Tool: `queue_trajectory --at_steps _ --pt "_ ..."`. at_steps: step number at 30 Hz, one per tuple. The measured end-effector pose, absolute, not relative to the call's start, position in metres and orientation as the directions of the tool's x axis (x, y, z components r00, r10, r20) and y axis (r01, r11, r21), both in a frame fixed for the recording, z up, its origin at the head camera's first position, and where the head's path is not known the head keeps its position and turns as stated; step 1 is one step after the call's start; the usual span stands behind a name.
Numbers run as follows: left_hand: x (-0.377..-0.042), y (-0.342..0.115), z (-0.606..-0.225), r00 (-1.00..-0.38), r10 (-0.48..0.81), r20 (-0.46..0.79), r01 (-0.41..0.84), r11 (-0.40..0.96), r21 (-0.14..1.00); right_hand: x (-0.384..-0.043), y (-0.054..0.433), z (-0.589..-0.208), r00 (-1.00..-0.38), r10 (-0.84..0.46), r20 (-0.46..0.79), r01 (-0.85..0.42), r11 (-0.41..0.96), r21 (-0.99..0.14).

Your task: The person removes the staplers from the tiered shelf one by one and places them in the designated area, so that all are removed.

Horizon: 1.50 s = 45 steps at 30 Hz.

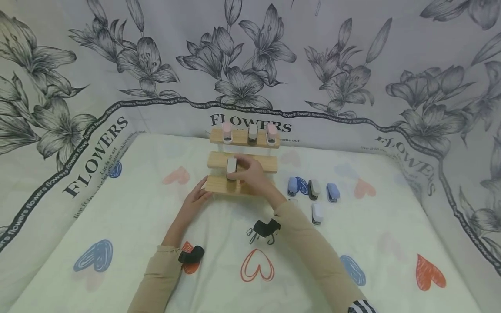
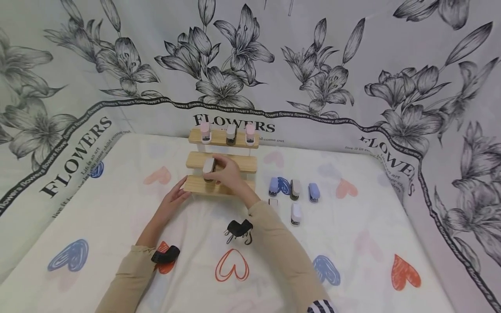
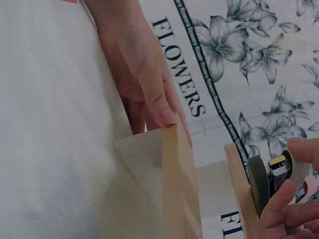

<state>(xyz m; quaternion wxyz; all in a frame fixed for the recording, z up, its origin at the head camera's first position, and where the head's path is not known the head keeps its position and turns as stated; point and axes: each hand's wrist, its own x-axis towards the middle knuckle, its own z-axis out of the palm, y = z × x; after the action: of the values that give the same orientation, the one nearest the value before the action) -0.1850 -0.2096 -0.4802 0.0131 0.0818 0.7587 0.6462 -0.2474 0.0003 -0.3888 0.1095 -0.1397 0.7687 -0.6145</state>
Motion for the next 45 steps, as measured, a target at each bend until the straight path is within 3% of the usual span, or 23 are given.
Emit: queue_trajectory --at_steps 8,22,30,45 --pt "-0.176 -0.205 -0.460 -0.984 0.153 0.087 0.116 0.193 0.974 -0.235 0.027 -0.385 -0.941 -0.338 -0.019 -0.070 0.248 -0.966" --pt "-0.186 -0.211 -0.493 -0.972 0.139 0.189 0.214 0.190 0.958 -0.212 0.119 -0.396 -0.921 -0.388 -0.031 -0.057 0.213 -0.975" --pt "-0.188 -0.208 -0.489 -0.985 0.136 0.104 0.129 0.190 0.973 -0.196 0.178 -0.400 -0.922 -0.386 0.013 -0.097 0.199 -0.975" --pt "-0.188 -0.209 -0.487 -0.983 0.145 0.117 0.143 0.187 0.972 -0.165 0.272 -0.438 -0.968 -0.244 -0.064 -0.008 0.285 -0.959"
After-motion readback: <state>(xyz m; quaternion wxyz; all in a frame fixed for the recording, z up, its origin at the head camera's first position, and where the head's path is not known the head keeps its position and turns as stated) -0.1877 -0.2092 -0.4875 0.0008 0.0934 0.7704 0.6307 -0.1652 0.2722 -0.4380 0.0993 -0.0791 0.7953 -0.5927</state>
